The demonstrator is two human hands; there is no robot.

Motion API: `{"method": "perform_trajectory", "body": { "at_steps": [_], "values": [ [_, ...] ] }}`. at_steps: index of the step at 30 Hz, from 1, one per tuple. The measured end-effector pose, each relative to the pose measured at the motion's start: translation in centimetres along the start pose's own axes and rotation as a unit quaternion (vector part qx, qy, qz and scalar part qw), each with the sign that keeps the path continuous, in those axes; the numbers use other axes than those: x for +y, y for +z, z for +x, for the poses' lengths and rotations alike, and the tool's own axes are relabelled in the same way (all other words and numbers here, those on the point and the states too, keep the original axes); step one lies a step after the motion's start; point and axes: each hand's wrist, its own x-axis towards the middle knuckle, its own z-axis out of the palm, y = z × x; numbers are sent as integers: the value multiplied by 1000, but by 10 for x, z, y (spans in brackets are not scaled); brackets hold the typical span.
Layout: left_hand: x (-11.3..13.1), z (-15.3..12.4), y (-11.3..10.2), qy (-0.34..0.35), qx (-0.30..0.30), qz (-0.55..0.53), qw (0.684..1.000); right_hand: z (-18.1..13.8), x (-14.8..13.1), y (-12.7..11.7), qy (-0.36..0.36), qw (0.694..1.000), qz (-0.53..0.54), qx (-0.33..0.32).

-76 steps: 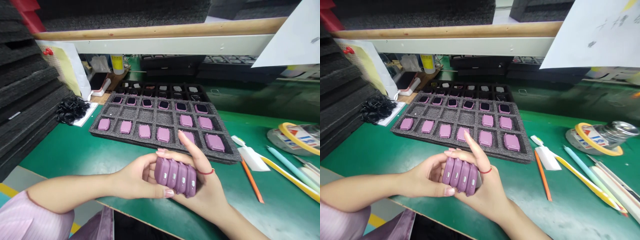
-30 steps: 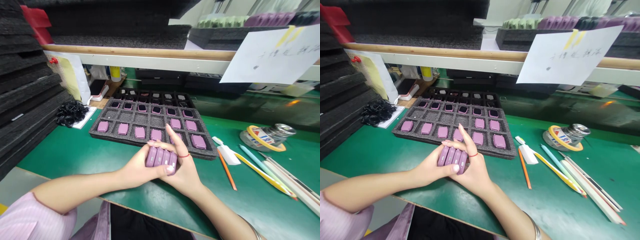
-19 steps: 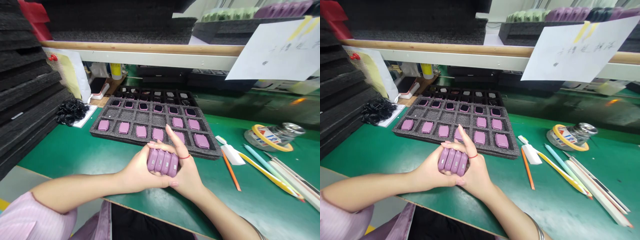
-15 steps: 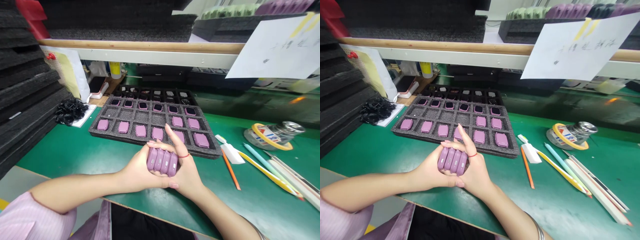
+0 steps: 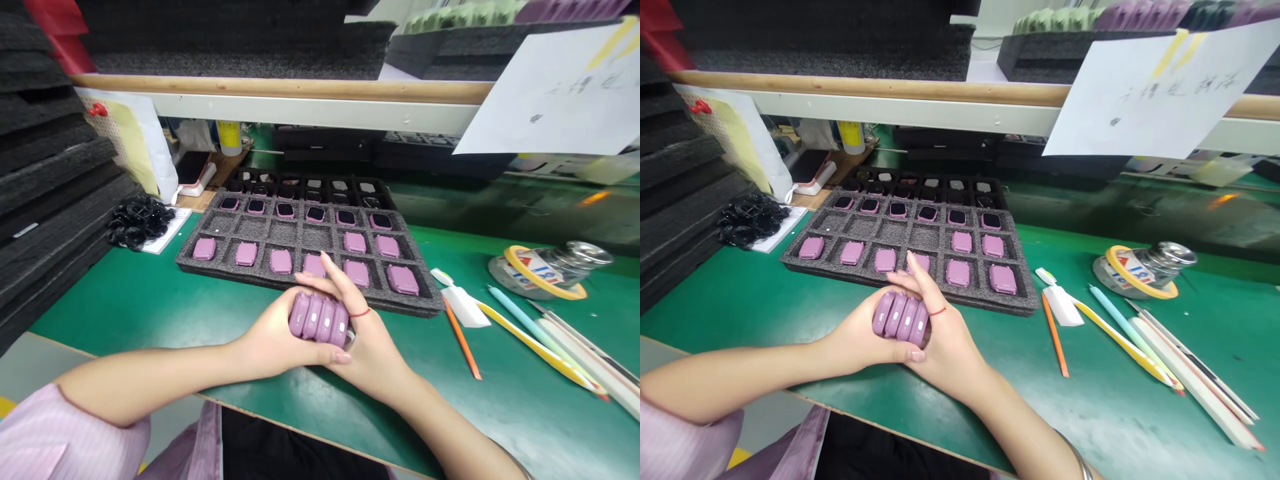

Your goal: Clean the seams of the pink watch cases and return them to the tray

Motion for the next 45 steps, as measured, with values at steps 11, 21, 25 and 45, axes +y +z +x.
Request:
{"method": "perform_trajectory", "body": {
  "at_steps": [11, 21, 25, 45],
  "values": [
    [-9, 5, -20, -71, 12, -54, 996, -20, 10, -45, 0, 974, -189, 129],
    [-15, 8, -19, -41, 54, 38, 997, -18, 3, -23, -89, 972, -207, 60],
    [-10, 10, -19, -58, 25, 31, 998, -8, 1, -13, -137, 976, -163, 33],
    [-10, 15, -23, -33, -70, -40, 996, -12, 6, -9, -146, 963, -211, 80]
  ]
}}
